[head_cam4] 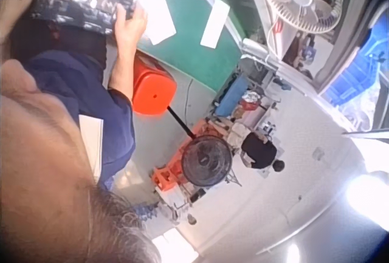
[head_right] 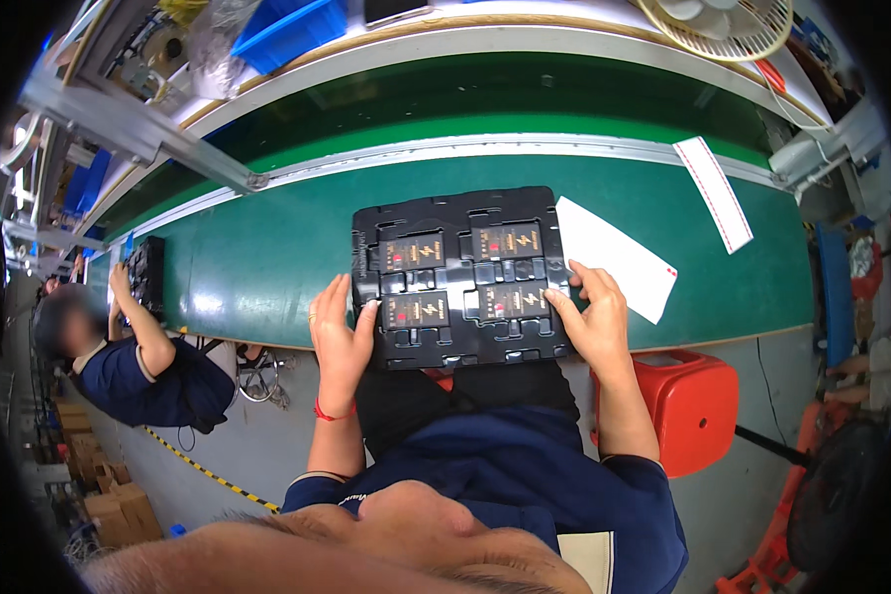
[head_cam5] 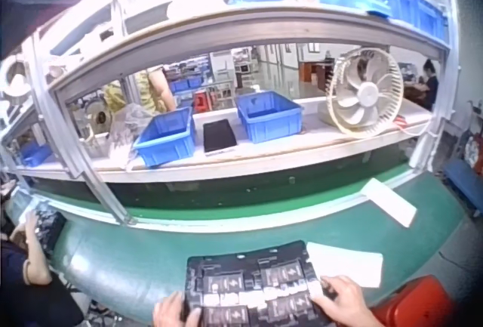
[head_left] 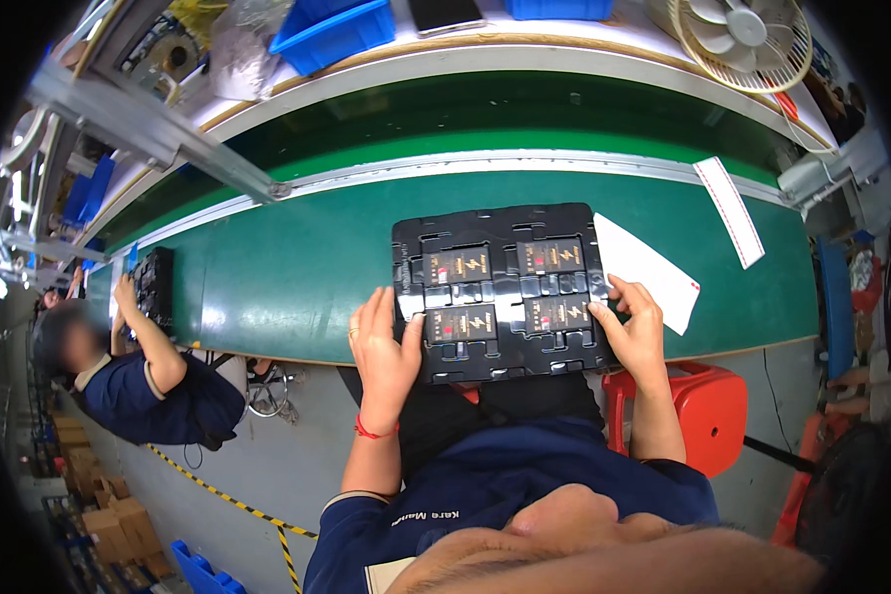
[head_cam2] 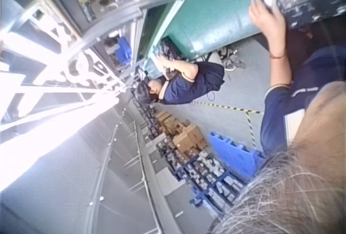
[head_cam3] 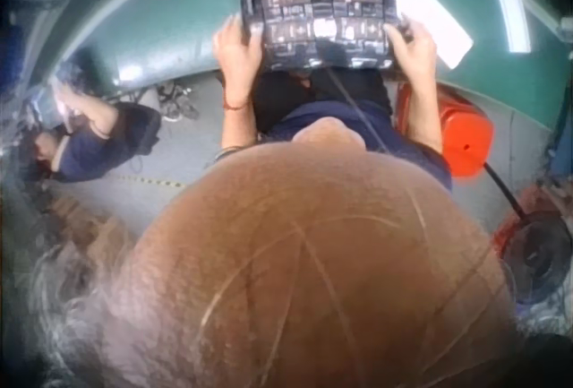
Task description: The worker is assembling electronic components, specifically placing items into a plastic tray and applying stickers or labels.
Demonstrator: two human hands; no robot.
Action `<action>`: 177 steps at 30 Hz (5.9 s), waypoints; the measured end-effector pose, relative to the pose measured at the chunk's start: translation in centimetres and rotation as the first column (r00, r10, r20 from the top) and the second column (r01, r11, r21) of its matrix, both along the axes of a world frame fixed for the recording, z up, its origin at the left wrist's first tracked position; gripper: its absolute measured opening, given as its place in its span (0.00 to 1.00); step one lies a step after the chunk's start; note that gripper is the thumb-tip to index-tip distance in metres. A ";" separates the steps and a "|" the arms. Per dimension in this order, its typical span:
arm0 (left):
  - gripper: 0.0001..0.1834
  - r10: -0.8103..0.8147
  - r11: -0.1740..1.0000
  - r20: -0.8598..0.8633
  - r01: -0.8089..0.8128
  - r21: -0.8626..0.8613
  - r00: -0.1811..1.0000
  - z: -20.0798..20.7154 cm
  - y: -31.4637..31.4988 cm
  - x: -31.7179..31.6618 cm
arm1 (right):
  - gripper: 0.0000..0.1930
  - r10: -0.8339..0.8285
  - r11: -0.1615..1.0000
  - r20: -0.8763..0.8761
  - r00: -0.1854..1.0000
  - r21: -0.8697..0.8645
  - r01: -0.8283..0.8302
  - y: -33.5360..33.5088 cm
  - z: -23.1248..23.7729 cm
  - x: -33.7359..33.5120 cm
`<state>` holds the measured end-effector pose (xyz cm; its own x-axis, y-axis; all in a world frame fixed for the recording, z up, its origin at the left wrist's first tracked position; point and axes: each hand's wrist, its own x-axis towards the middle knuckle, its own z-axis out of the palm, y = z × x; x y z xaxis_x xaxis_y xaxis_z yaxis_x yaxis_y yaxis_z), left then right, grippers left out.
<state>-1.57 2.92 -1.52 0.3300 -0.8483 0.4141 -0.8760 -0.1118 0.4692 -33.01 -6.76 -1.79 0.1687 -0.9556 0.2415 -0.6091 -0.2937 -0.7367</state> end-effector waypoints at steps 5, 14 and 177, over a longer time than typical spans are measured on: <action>0.28 0.000 1.000 -0.441 0.012 0.024 0.898 -3.0 0.8 1.7 | 0.21 -0.020 1.000 0.017 1.000 -0.009 0.020 0.2 -0.7 1.2; 0.34 -0.070 0.998 -0.528 0.064 -0.028 0.846 -2.1 0.9 0.4 | 0.18 -0.084 0.996 0.205 0.975 0.035 0.078 0.7 -3.6 0.5; 0.18 -0.686 0.726 -0.024 0.686 0.045 0.727 2.0 -9.5 4.6 | 0.06 0.571 0.794 0.330 0.752 0.012 -0.608 -8.9 5.2 9.5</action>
<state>3.08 -6.60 0.52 -0.3477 -0.8626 0.3674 -0.7201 0.4967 0.4846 -23.52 -15.70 3.42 0.6462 -0.7131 0.2719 -0.0913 -0.4259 -0.9001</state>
